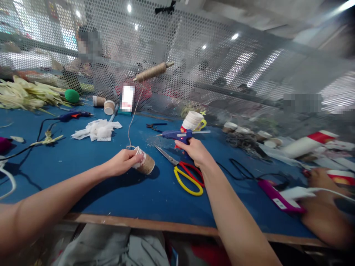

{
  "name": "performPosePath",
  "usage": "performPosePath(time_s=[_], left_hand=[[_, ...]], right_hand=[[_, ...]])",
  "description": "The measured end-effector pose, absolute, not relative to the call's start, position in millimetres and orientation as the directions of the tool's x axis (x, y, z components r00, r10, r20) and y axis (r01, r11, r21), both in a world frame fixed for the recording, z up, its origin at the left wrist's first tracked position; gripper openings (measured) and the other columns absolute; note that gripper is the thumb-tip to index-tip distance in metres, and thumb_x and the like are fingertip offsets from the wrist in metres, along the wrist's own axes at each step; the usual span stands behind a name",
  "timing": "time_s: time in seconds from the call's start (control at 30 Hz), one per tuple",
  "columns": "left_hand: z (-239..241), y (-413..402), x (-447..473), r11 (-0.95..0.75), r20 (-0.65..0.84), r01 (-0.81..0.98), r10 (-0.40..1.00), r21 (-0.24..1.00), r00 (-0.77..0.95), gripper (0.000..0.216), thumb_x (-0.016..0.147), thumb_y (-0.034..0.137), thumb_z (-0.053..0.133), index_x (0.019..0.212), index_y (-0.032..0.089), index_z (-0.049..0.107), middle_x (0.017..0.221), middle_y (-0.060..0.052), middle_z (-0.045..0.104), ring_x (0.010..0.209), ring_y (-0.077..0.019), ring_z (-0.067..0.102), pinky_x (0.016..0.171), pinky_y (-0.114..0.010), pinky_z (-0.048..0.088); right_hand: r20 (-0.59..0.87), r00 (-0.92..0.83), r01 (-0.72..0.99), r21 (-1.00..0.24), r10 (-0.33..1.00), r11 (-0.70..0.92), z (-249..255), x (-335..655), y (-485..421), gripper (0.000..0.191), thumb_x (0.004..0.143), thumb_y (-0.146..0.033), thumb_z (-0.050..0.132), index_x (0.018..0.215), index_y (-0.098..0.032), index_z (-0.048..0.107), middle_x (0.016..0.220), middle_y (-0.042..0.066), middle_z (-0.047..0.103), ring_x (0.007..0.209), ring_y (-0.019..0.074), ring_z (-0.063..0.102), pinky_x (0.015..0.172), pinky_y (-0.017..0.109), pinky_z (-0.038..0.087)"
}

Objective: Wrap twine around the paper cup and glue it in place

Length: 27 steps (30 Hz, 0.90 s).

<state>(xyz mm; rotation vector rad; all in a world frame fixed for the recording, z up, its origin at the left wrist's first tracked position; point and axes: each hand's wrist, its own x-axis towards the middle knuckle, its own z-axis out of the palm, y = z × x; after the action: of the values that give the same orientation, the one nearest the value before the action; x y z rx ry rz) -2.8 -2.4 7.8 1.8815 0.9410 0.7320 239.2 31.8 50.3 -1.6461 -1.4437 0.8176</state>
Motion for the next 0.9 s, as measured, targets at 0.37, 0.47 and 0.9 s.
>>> performPosePath(time_s=[0.37,0.47,0.9], left_hand=[[7.4,-6.9,-0.7,-0.365,0.131,0.308,0.805,0.879,0.579,0.044,0.081,0.044,0.029,0.072,0.010,0.055,0.062,0.001,0.045,0.059,-0.0098,0.039,0.058,-0.020,0.035],[9.3,-8.4,-0.1,-0.387,0.148,0.314,0.801,0.867,0.580,0.042,0.082,0.042,0.030,0.069,0.010,0.054,0.061,0.001,0.044,0.058,-0.0092,0.037,0.057,-0.019,0.034],[12.1,-16.0,0.0,-0.538,0.217,0.324,0.714,0.778,0.666,0.035,0.083,0.034,0.032,0.066,0.011,0.051,0.059,0.002,0.044,0.056,-0.0079,0.038,0.055,-0.019,0.033]], right_hand=[[0.018,0.175,0.639,-0.762,0.984,-0.100,16.4,252.2,79.4,0.031,0.070,-0.032,0.055,0.044,-0.016,0.048,0.044,0.002,0.050,0.041,0.0094,0.045,0.044,0.025,0.038],[0.089,0.179,0.720,-0.691,0.980,-0.069,22.1,248.6,80.2,0.034,0.065,-0.028,0.060,0.038,-0.019,0.043,0.038,0.001,0.044,0.045,0.0129,0.048,0.047,0.027,0.037],[0.024,-0.630,0.434,-0.818,0.776,0.378,62.6,150.6,6.3,0.018,0.068,-0.033,0.058,0.069,-0.015,0.060,0.098,0.007,0.059,0.092,0.0167,0.054,0.079,0.028,0.040]])
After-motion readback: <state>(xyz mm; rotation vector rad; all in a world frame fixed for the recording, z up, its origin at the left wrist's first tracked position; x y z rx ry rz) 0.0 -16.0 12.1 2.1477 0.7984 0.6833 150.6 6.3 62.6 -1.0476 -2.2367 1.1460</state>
